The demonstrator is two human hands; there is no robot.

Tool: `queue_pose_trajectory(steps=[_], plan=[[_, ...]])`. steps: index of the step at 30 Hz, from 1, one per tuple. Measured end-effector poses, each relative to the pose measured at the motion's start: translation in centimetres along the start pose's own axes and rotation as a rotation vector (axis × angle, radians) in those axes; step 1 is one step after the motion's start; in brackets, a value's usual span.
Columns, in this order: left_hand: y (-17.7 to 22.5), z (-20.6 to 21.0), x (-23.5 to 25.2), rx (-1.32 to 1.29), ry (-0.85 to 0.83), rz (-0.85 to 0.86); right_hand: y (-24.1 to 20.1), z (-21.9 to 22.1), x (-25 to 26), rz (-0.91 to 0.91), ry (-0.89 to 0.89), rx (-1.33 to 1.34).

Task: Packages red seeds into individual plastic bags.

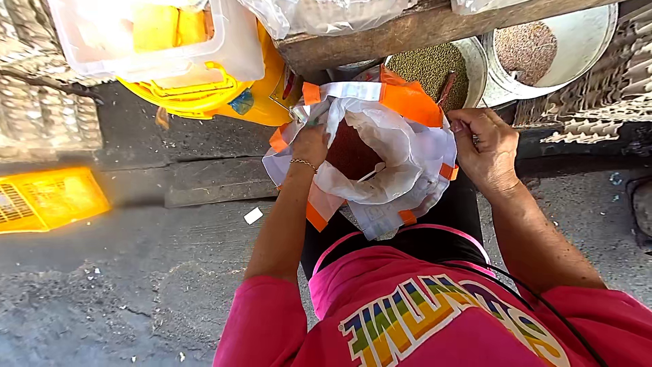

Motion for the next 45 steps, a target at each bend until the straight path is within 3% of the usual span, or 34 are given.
queue_pose_trajectory(steps=[4,9,15,18,24,31,36,45], plan=[[0.1,1.0,0.4,-0.005,-0.093,0.004,0.1,0.4,0.1,0.003,-0.016,0.017],[-0.1,-1.3,1.5,-0.036,0.135,-0.151,-0.2,0.7,0.3,-0.001,-0.018,0.043],[-1.1,-2.2,5.4,0.123,0.152,-0.328,-2.1,1.0,-0.4,-0.040,-0.041,0.078],[-1.4,-1.7,6.8,0.152,0.181,-0.343,-3.3,1.6,-0.8,-0.077,-0.078,0.083],[-1.1,0.0,7.3,0.064,0.043,-0.365,-4.3,3.9,-1.6,-0.149,-0.167,0.133],[-1.3,1.0,7.6,-0.038,0.114,-0.378,-4.5,5.2,-1.4,-0.163,-0.210,0.150],[-0.9,0.7,7.5,0.090,0.062,-0.432,-4.7,5.6,-1.3,-0.167,-0.232,0.158],[-1.9,0.6,6.9,0.032,0.131,-0.435,-4.8,5.8,-1.6,-0.176,-0.249,0.136]])
Point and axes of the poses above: each hand's wrist, its own x-axis towards the middle knuckle, its own z-axis out of the palm, y = z × x, the point moved 6 cm from there along x, towards the middle knuckle, and after that the axes turned 3 degrees about -y, right-handed, at the moved point
